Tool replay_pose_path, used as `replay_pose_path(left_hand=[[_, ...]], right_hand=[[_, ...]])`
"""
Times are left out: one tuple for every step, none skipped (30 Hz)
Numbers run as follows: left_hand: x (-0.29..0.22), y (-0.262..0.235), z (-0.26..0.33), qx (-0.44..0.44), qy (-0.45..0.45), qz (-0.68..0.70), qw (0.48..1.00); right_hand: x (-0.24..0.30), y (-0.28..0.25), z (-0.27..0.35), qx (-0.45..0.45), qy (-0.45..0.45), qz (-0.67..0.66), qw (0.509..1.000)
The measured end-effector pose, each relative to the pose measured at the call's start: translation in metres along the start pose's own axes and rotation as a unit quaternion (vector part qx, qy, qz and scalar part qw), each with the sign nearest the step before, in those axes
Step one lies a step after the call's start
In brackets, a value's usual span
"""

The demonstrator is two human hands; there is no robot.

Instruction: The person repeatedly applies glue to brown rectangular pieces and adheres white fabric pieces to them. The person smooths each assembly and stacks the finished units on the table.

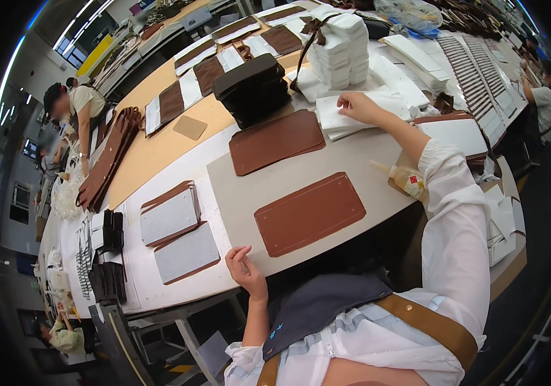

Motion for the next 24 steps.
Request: replay_pose_path(left_hand=[[0.0,0.001,0.0,-0.004,0.001,0.002,1.0],[0.001,0.002,0.001,-0.008,0.002,0.003,1.0],[0.001,0.002,0.001,-0.012,0.003,0.005,1.0],[0.001,0.002,0.0,-0.015,0.006,0.004,1.0],[0.001,0.002,0.0,-0.017,0.007,0.002,1.0],[0.001,0.002,0.0,-0.019,0.008,0.001,1.0],[0.001,0.002,0.0,-0.018,0.009,0.001,1.0],[0.002,0.001,0.0,-0.017,0.009,0.001,1.0],[0.002,0.001,0.001,-0.016,0.01,0.001,1.0],[0.002,0.001,0.0,-0.015,0.011,0.003,1.0],[0.002,0.002,0.0,-0.014,0.012,0.005,1.0],[0.001,0.003,0.0,-0.012,0.013,0.007,1.0],[0.001,0.002,0.0,-0.013,0.014,0.003,1.0],[0.001,0.001,0.0,-0.013,0.015,-0.001,1.0],[0.0,0.001,0.0,-0.013,0.015,-0.004,1.0],[0.0,-0.001,-0.001,-0.019,0.007,0.003,1.0],[0.0,-0.002,-0.002,-0.026,0.0,0.009,1.0],[-0.001,-0.002,-0.003,-0.032,-0.008,0.016,0.999],[-0.008,0.0,-0.01,-0.018,0.019,0.026,0.999],[-0.02,0.002,-0.02,-0.003,0.046,0.038,0.998],[-0.034,0.006,-0.034,0.013,0.072,0.049,0.996],[-0.051,0.013,-0.052,0.059,0.134,0.046,0.988],[-0.065,0.024,-0.075,0.104,0.193,0.043,0.975],[-0.081,0.041,-0.097,0.149,0.215,0.065,0.963]], right_hand=[[0.0,0.006,0.003,-0.001,0.009,0.008,1.0],[0.0,0.012,0.005,-0.002,0.017,0.015,1.0],[0.0,0.016,0.005,-0.003,0.025,0.022,0.999],[-0.001,0.017,0.004,0.002,0.031,0.029,0.999],[-0.001,0.018,0.003,0.009,0.038,0.036,0.999],[-0.002,0.019,0.003,0.016,0.044,0.044,0.998],[-0.004,0.021,0.002,0.013,0.039,0.041,0.998],[-0.005,0.023,0.002,0.01,0.034,0.039,0.999],[-0.007,0.024,0.002,0.007,0.03,0.036,0.999],[-0.013,0.026,0.002,0.002,0.028,0.024,0.999],[-0.019,0.026,0.002,-0.003,0.027,0.011,1.0],[-0.025,0.024,0.002,-0.008,0.025,-0.001,1.0],[-0.027,0.022,0.001,0.003,0.027,-0.033,0.999],[-0.028,0.019,0.0,0.014,0.029,-0.065,0.997],[-0.03,0.017,0.0,0.025,0.031,-0.096,0.995],[-0.026,0.014,0.001,0.046,0.057,-0.137,0.988],[-0.023,0.01,0.002,0.067,0.084,-0.177,0.978],[-0.019,0.008,0.004,0.088,0.111,-0.216,0.966],[-0.022,0.005,0.004,0.091,0.115,-0.221,0.964],[-0.028,0.003,0.005,0.094,0.122,-0.226,0.962],[-0.035,0.002,0.007,0.097,0.129,-0.23,0.96],[-0.033,0.002,0.007,0.1,0.141,-0.246,0.954],[-0.029,0.001,0.008,0.104,0.154,-0.259,0.948],[-0.027,-0.001,0.01,0.105,0.167,-0.275,0.941]])
Point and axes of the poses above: each hand's wrist, its own z-axis away from the middle knuckle, its own y-axis out of the palm, x = y × z, the point moved 1 cm from there along -z, towards the middle knuckle, and after that the axes turned 1 degree about y, right-handed, at the moved point
